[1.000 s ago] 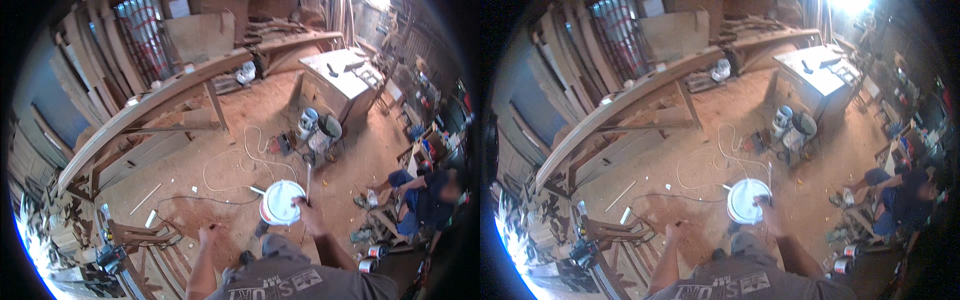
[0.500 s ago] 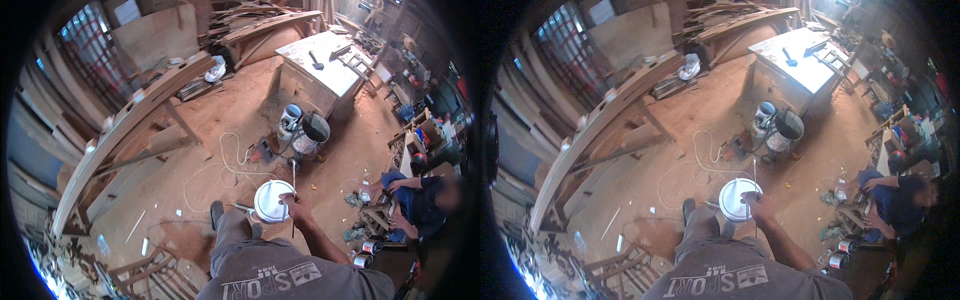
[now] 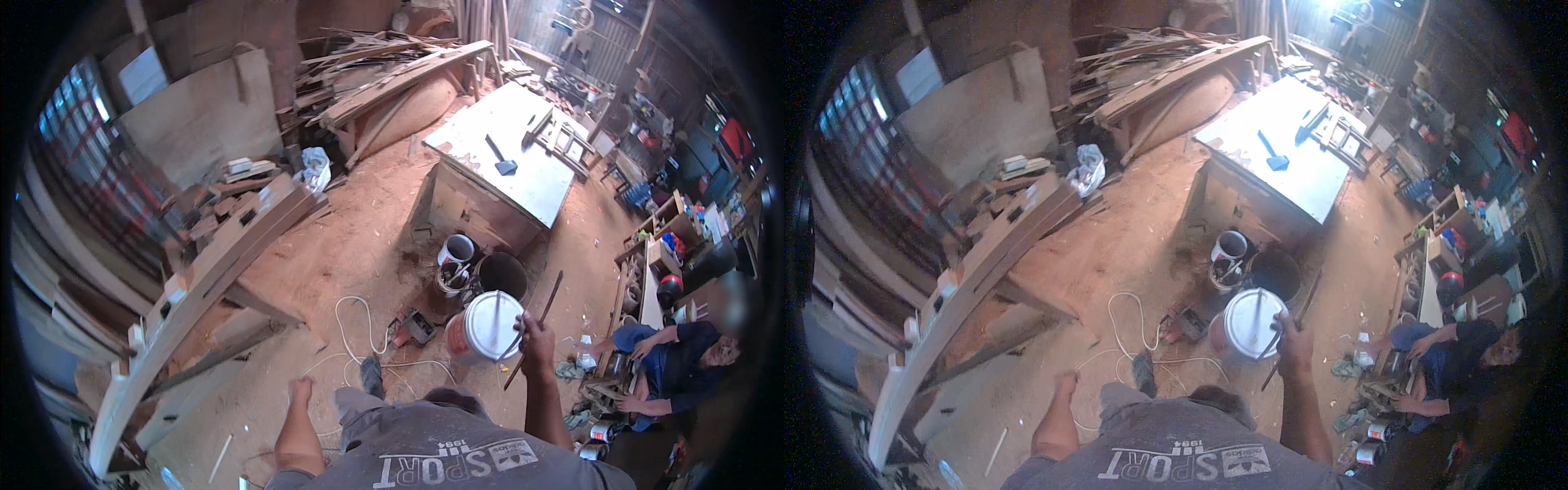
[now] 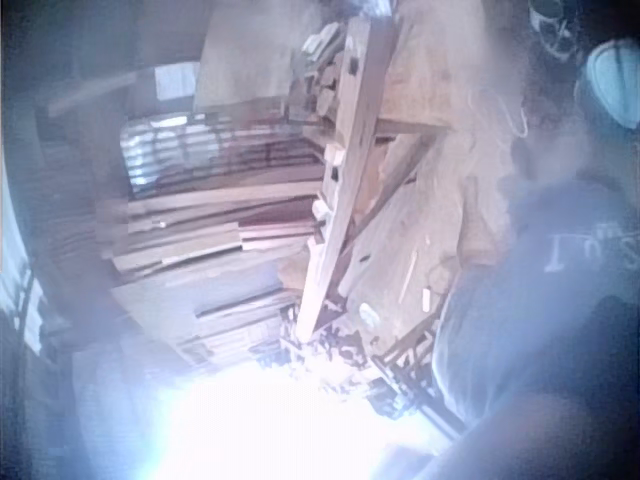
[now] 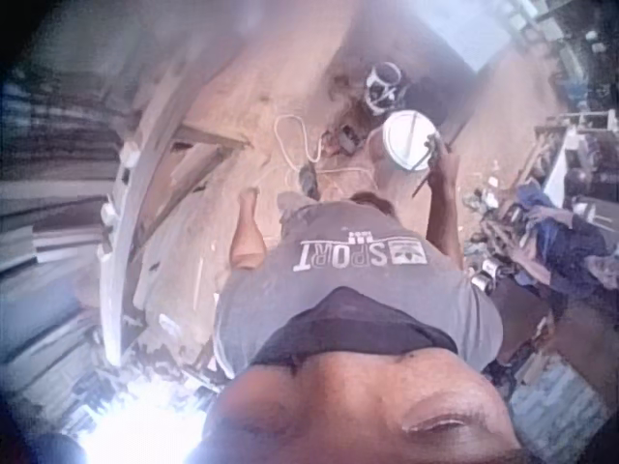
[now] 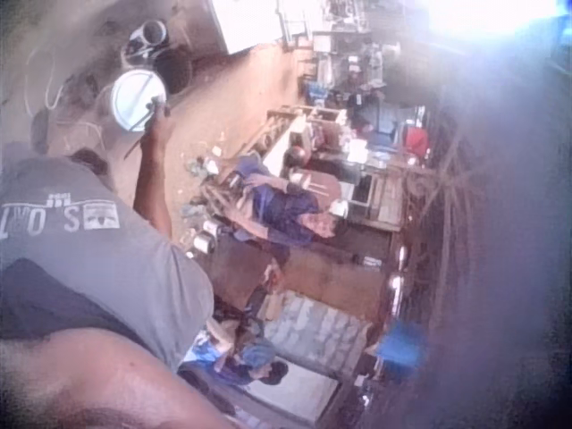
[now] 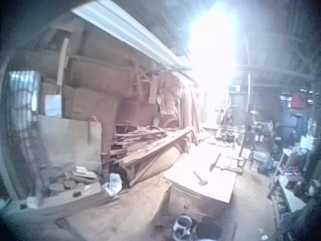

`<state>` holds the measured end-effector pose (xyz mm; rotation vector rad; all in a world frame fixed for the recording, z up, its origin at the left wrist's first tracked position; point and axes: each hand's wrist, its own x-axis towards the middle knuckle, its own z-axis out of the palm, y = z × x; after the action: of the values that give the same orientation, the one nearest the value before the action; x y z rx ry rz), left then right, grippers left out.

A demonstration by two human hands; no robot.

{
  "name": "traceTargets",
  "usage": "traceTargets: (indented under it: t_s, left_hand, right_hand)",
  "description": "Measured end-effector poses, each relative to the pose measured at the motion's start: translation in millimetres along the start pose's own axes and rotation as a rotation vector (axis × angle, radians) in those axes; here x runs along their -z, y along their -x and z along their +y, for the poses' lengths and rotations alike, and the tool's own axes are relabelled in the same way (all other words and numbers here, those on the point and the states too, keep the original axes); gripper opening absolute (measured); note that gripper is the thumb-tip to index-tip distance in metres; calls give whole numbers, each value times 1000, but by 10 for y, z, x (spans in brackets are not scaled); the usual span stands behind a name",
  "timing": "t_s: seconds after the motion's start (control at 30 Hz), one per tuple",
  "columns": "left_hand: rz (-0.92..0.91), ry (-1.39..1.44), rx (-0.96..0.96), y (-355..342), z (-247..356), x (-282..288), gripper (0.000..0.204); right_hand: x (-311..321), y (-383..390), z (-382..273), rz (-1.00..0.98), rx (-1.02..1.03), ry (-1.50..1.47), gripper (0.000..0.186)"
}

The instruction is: The person measures and marks a wooden plank with a ruler and pencil, then uses a circular saw to cut the plank. They sand the cut piece with an electric sander, apply glue to the edges, and hammer the pieces together to assemble a small wooden structure.

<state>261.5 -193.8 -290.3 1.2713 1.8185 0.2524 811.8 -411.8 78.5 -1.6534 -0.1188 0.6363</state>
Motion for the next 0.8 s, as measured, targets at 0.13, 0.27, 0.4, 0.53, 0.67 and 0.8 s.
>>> traceTargets:
  t_s: [0.13, 0.27, 0.4, 0.53, 0.67, 0.8]
  left_hand:
    - [13, 236, -122, -712, 1628, -8, 28]
    - [-99, 163, -210, -843, 2786, -487, 31]
    - [-241, 111, -254, -772, 3452, -1220, 30]
    - [-260, 141, -111, -578, 3981, -1995, 30]
    - [-377, 113, -253, -242, 4990, -2749, 33]
    - [-509, 12, -553, 132, 6599, -3370, 37]
  right_hand:
    - [-253, -774, -601, 102, 119, -114, 33]
    - [-393, -1927, -1102, 155, 234, -258, 25]
    - [-602, -3048, -1637, 107, 282, -322, 22]
    - [-705, -4080, -1969, 89, 287, -286, 25]
    - [-651, -4968, -2107, 143, 307, -177, 30]
    - [-324, -5964, -1716, 235, 368, 19, 30]
